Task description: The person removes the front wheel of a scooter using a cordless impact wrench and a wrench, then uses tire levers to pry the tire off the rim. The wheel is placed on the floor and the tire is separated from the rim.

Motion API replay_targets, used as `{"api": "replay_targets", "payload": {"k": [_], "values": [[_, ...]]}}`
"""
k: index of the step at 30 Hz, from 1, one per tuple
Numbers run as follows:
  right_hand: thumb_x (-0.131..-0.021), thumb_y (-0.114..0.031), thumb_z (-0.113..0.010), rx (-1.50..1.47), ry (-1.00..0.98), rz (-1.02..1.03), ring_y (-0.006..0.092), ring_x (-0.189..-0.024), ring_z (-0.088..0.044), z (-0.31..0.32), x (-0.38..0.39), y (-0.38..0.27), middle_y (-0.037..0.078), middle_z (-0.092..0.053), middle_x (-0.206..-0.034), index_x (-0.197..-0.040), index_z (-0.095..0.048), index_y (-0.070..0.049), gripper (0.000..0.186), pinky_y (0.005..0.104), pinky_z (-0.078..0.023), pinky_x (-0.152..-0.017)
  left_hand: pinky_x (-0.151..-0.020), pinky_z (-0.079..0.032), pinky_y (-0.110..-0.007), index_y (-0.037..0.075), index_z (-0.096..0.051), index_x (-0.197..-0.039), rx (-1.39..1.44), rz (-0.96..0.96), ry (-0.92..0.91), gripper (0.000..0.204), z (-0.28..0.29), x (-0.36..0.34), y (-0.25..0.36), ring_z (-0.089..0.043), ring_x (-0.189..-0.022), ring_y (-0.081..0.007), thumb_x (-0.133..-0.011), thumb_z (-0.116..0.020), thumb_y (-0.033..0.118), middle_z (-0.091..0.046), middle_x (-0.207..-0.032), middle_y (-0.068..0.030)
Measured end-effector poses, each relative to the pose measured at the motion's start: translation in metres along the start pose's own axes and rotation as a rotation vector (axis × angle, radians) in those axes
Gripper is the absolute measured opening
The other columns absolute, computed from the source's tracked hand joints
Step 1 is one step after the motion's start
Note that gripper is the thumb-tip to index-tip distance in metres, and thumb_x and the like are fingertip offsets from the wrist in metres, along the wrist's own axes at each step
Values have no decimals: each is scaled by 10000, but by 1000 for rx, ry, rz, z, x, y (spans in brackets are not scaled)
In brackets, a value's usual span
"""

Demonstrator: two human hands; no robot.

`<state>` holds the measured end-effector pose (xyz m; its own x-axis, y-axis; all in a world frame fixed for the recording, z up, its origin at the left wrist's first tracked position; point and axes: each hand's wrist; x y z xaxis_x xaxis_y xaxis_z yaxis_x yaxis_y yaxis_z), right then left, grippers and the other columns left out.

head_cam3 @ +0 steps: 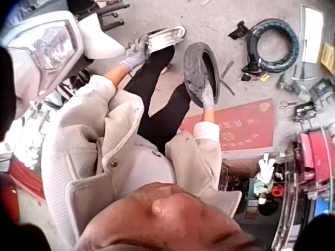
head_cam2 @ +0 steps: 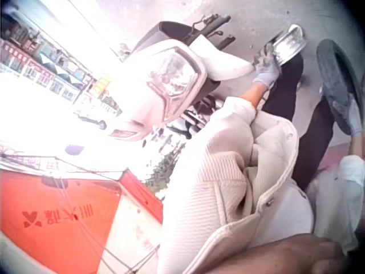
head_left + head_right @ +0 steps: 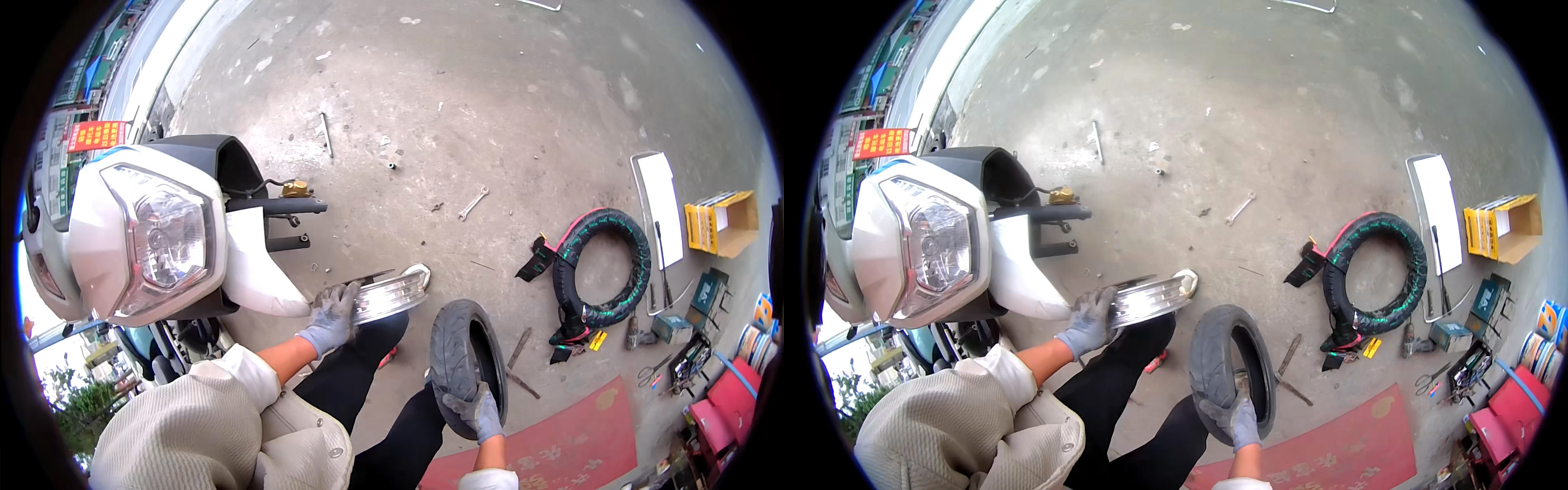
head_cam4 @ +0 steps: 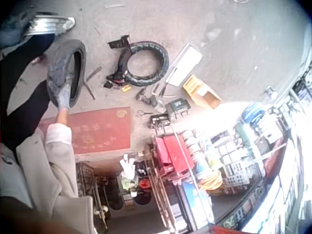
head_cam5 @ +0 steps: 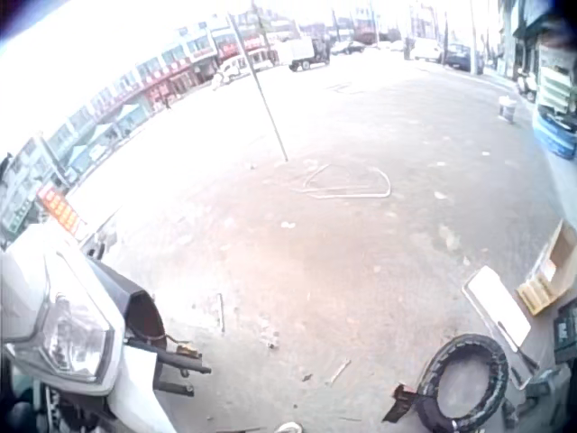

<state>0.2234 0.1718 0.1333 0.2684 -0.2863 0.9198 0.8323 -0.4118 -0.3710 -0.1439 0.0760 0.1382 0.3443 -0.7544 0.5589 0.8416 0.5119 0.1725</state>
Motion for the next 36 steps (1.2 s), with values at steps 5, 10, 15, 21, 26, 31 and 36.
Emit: {"api": "replay_targets", "payload": {"k": [5,10,15,21,26,31,36], "values": [[-672,-387,-881,-169,237,-83,330,-1091,-625,4,85,1,236,-638,-1199,-1303,-495,82,875,432,-495,-937,-1046,-401,-480,56,-439,-1399,63,12,-46,800,40,-11,17,-504,-1198,-405,-670,-749,169,-525,-1265,-205],[-713,-300,-862,-288,532,-114,280,-1045,-634,-1,184,57,156,-667,-1180,-1301,-528,42,757,397,-508,-908,-1028,-401,-530,72,-448,-1368,211,46,-25,628,41,-30,45,-503,-1184,-441,-792,-670,186,-533,-1233,-216],[-765,-308,-841,-563,687,-243,212,-941,-651,-31,268,87,115,-697,-1099,-1221,-600,16,609,358,-537,-830,-1023,-447,-476,22,-368,-1426,287,66,-21,819,54,-45,78,-534,-1208,-430,-718,-757,156,-523,-1308,-245],[-706,-361,-893,-1229,906,-230,203,-993,-639,-167,334,165,135,-680,-1150,-1272,-570,29,760,358,-537,-878,-964,-506,-409,2,-314,-1469,339,-209,-11,977,15,-69,86,-573,-1176,-366,-642,-821,120,-519,-1330,-231],[-697,-383,-896,-1753,1026,-356,209,-1018,-635,-309,326,201,112,-677,-1178,-1288,-570,52,803,373,-530,-906,-802,-568,-387,11,-205,-1493,632,-335,-173,1030,29,-71,116,-614,-1017,-293,-636,-771,-63,-535,-1233,-203],[-796,-335,-812,-1804,1084,-557,213,-999,-647,-496,267,231,106,-682,-1191,-1263,-620,19,616,393,-523,-875,-798,-568,-385,9,-272,-1443,254,-361,-132,967,53,-73,169,-617,-999,-284,-630,-789,-80,-544,-1229,-195],[-868,-307,-732,-2393,1246,-478,214,-1001,-653,-643,212,208,101,-685,-1201,-1244,-656,-21,479,409,-514,-845,-797,-568,-389,3,-293,-1417,-27,-482,-169,946,50,-47,263,-614,-1002,-282,-627,-810,-65,-538,-1244,-193]]}}
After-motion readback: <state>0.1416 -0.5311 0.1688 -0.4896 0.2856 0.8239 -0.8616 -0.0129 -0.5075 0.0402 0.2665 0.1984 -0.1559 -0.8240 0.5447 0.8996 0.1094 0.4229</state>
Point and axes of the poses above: each hand's wrist, its own x-axis away from the middle knuckle, its own z-axis out of the back of the hand, y = z × x
